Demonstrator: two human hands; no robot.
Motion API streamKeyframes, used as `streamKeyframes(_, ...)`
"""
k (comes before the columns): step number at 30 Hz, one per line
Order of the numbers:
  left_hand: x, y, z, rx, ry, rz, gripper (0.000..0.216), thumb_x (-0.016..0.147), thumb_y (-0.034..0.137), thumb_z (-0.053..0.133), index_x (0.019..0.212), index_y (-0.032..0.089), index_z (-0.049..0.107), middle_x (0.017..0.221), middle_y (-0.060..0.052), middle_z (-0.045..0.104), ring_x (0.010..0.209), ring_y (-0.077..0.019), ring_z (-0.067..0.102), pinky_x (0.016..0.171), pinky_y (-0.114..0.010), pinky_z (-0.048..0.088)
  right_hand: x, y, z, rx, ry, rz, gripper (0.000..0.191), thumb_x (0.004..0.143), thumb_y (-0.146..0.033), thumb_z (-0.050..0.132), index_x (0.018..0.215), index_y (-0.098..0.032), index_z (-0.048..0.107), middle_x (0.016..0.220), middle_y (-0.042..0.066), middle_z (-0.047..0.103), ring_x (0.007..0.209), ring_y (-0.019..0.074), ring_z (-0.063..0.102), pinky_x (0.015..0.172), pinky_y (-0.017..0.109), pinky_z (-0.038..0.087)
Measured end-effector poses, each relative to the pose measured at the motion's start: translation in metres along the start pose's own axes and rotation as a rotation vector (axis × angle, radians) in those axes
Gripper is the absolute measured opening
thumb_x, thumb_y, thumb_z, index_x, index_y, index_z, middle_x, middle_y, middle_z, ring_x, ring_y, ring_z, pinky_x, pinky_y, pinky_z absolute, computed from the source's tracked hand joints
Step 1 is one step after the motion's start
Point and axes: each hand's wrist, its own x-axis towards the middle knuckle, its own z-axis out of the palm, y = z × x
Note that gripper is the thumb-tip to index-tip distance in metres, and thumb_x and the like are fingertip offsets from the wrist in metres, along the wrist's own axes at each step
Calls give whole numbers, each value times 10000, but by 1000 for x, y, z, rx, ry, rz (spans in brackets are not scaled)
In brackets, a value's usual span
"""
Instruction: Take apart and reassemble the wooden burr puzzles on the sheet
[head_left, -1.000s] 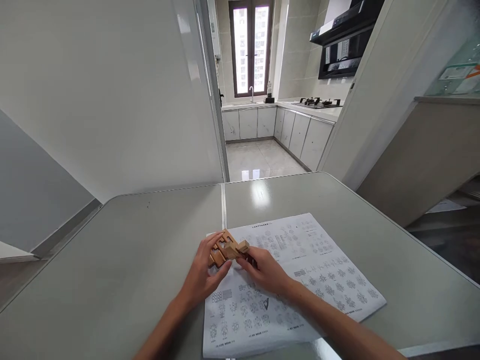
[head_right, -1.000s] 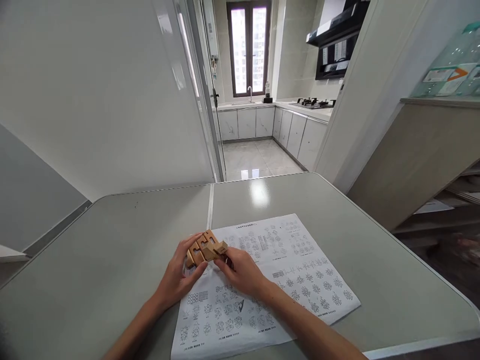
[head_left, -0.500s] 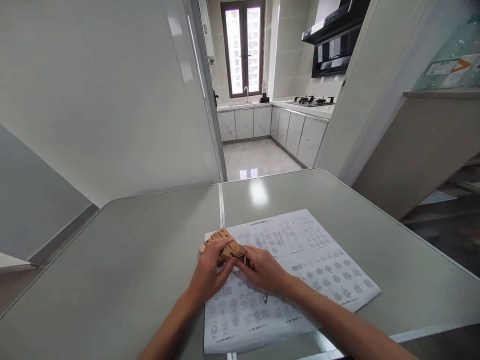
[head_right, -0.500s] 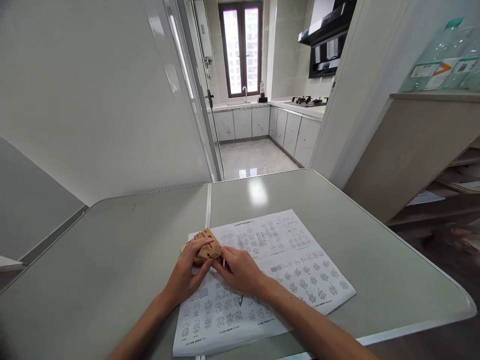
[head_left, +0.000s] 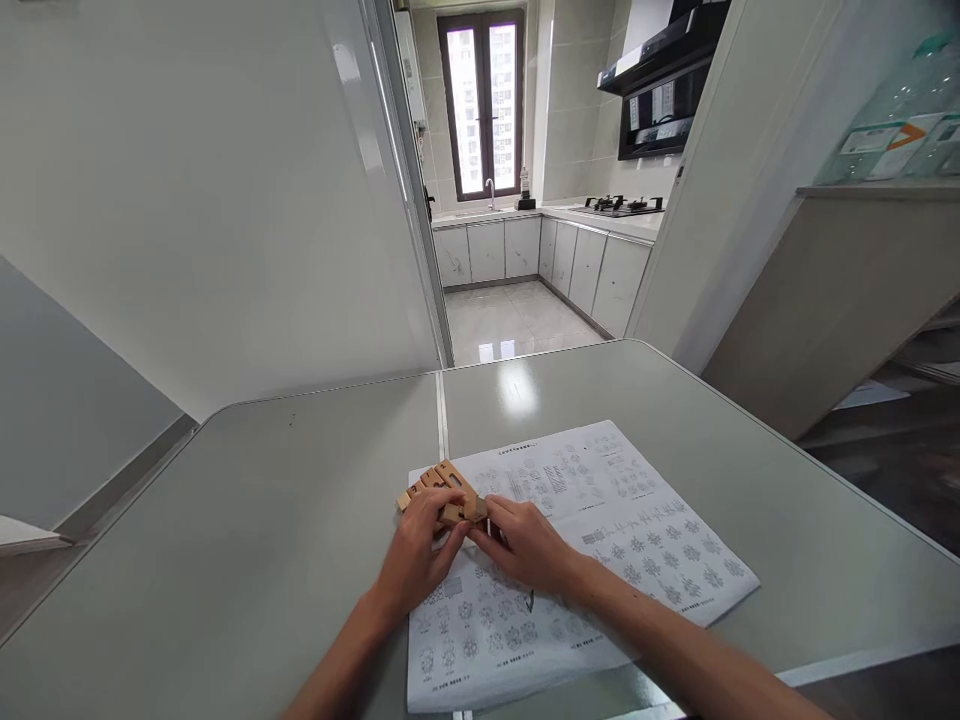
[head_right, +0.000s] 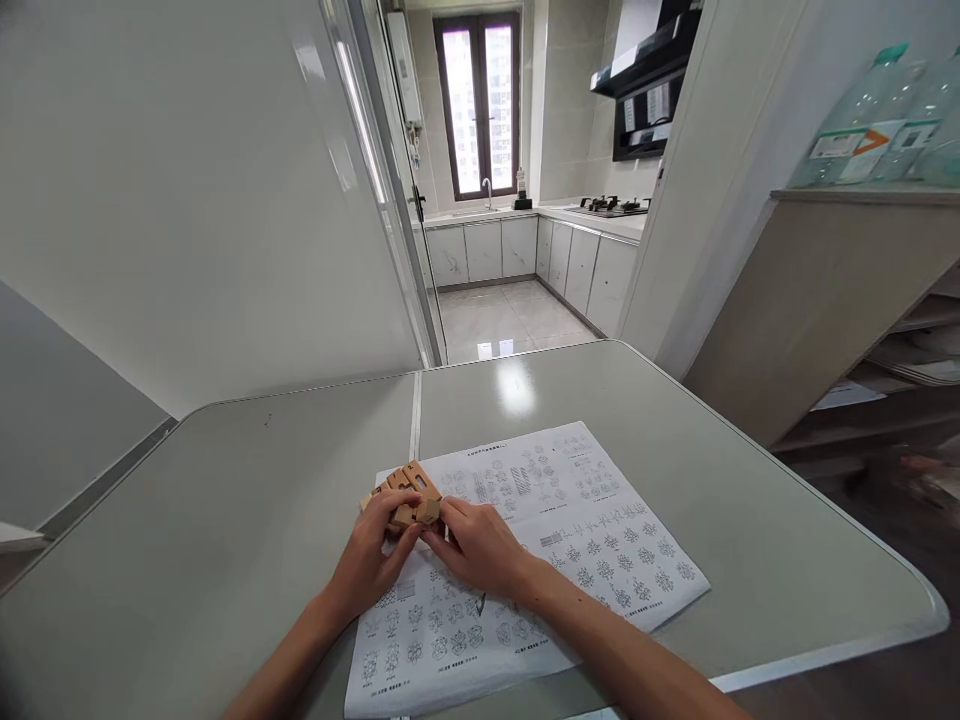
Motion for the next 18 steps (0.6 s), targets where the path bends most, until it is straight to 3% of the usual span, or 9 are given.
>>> streamKeyframes(6,1,3,-2,-1,27,-13,217,999,277,551,1215,261,553,1118,-81,708,1046,-263,673,873,-399,567,0,1,2,-8,-15,-14,188,1045,-330,521,919,-204,581,812,15,626,607,133,525,563,259,370)
streamKeyframes(12,3,3,-2,-33,37,65,197,1000,231,569,1192,271,581,1084,-52,716,1020,-233,675,940,-398,537,0,2,3,-17,-14,-30,184,1034,-311,529,887,-206,568,797,6,625,616,135,542,575,258,381)
streamKeyframes(18,5,4,-4,-59,17,46,182,1005,217,572,1181,260,586,1102,-69,691,1052,-239,646,929,-392,524,0,1,3,-24,-8,-43,155,1020,-301,533,905,-206,571,776,-3,619,600,127,518,565,250,357)
